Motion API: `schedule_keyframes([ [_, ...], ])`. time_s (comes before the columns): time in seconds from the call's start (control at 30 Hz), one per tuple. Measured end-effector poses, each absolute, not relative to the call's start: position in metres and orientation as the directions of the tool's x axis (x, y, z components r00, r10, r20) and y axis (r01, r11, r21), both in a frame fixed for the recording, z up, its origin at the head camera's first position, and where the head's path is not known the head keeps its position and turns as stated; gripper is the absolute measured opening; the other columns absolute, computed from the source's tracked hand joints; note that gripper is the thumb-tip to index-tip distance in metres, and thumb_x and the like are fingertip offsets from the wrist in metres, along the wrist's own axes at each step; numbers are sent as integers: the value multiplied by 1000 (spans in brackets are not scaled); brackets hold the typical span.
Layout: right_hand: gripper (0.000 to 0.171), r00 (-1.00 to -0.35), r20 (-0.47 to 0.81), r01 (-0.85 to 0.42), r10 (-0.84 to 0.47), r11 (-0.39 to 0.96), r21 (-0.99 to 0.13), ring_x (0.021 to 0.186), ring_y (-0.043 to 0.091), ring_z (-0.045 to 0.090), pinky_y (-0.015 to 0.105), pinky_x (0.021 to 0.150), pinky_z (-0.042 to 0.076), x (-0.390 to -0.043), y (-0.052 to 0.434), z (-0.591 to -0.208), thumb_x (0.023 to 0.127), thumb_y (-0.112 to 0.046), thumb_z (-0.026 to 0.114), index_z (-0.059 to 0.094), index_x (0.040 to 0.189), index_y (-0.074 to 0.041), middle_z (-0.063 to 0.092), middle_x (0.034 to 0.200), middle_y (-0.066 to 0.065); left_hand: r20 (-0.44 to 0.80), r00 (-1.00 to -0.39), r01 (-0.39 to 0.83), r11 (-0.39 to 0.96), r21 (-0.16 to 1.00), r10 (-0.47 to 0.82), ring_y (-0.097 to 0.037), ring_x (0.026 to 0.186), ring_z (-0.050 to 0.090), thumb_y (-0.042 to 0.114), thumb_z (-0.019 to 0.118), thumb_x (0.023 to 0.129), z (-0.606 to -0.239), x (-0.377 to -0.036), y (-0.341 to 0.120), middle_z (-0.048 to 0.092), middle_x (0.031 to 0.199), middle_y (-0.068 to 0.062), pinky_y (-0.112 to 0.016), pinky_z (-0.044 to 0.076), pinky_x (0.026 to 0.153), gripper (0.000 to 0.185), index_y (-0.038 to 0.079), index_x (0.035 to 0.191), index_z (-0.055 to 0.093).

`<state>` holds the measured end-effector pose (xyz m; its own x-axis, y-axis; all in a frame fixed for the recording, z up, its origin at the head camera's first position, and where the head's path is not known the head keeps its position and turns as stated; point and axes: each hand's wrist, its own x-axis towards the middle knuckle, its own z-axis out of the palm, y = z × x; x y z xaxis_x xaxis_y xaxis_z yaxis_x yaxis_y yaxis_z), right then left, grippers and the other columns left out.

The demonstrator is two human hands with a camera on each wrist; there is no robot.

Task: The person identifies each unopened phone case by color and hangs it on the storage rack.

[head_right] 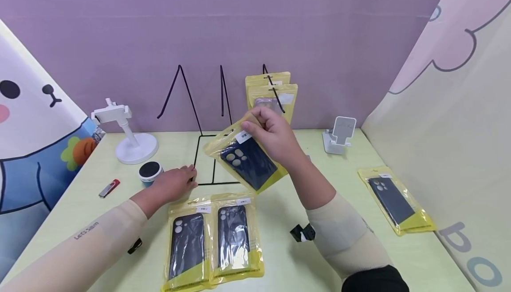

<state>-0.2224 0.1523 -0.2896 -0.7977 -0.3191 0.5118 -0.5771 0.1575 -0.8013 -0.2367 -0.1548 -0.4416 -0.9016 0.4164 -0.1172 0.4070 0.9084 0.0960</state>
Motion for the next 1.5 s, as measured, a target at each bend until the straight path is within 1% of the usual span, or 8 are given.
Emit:
schedule_keyframes([
  [0.1, 16, -792, 522, -582, -316, 137, -801, 73, 19, 62, 24, 61, 53, -226, 149, -287, 96, -17, 64, 60, 100, -2, 56, 77, 9, -116, -902, 406, 909, 95, 415, -41, 133, 47, 32, 55, 100, -443, -238, -154, 45, 149, -21, -59, 46, 101, 47, 2, 137, 52],
  [0.33, 14, -822, 500, -547, -274, 133, -826, 77, 19, 63, 24, 66, 55, -234, 142, -280, 97, -21, 64, 59, 101, -8, 53, 78, 6, -112, -902, 408, 908, 91, 417, -41, 132, 48, 32, 56, 100, -444, -240, -154, 45, 149, -21, -57, 48, 100, 45, 2, 134, 54],
  [0.5, 14, -822, 504, -547, -264, 122, -828, 73, 18, 56, 24, 61, 50, -241, 137, -276, 96, -20, 64, 59, 99, -7, 51, 75, 5, -104, -899, 417, 905, 86, 425, -41, 132, 48, 31, 56, 100, -444, -241, -154, 46, 148, -21, -56, 49, 99, 44, 2, 133, 55],
  [0.73, 14, -818, 513, -554, -260, 115, -825, 65, 18, 42, 24, 56, 38, -252, 134, -275, 97, -19, 63, 58, 97, -6, 42, 69, 3, -100, -899, 418, 904, 89, 426, -41, 133, 47, 31, 56, 100, -442, -239, -154, 46, 148, -21, -55, 48, 101, 44, 2, 133, 55],
  [0.97, 15, -811, 525, -563, -257, 101, -820, 60, 19, 34, 26, 54, 33, -266, 133, -278, 97, -21, 63, 57, 98, -8, 39, 68, 3, -93, -898, 424, 902, 86, 431, -41, 135, 45, 31, 55, 100, -442, -239, -154, 46, 148, -22, -55, 46, 103, 45, 0, 134, 54],
  [1.23, 18, -838, 508, -538, -201, 139, -832, 61, 18, 34, 27, 55, 33, -275, 128, -276, 95, -25, 66, 59, 98, -8, 40, 68, 1, -100, -897, 422, 902, 93, 430, -41, 135, 44, 31, 55, 101, -442, -237, -155, 45, 148, -22, -55, 46, 104, 47, 0, 136, 52],
  [1.5, 15, -874, 471, -484, -118, 141, -864, 64, 15, 37, 26, 59, 35, -288, 119, -279, 95, -23, 65, 58, 97, -11, 43, 71, 0, -99, -898, 423, 903, 77, 429, -41, 134, 46, 32, 55, 101, -443, -236, -154, 45, 148, -22, -56, 46, 103, 50, 0, 139, 50],
])
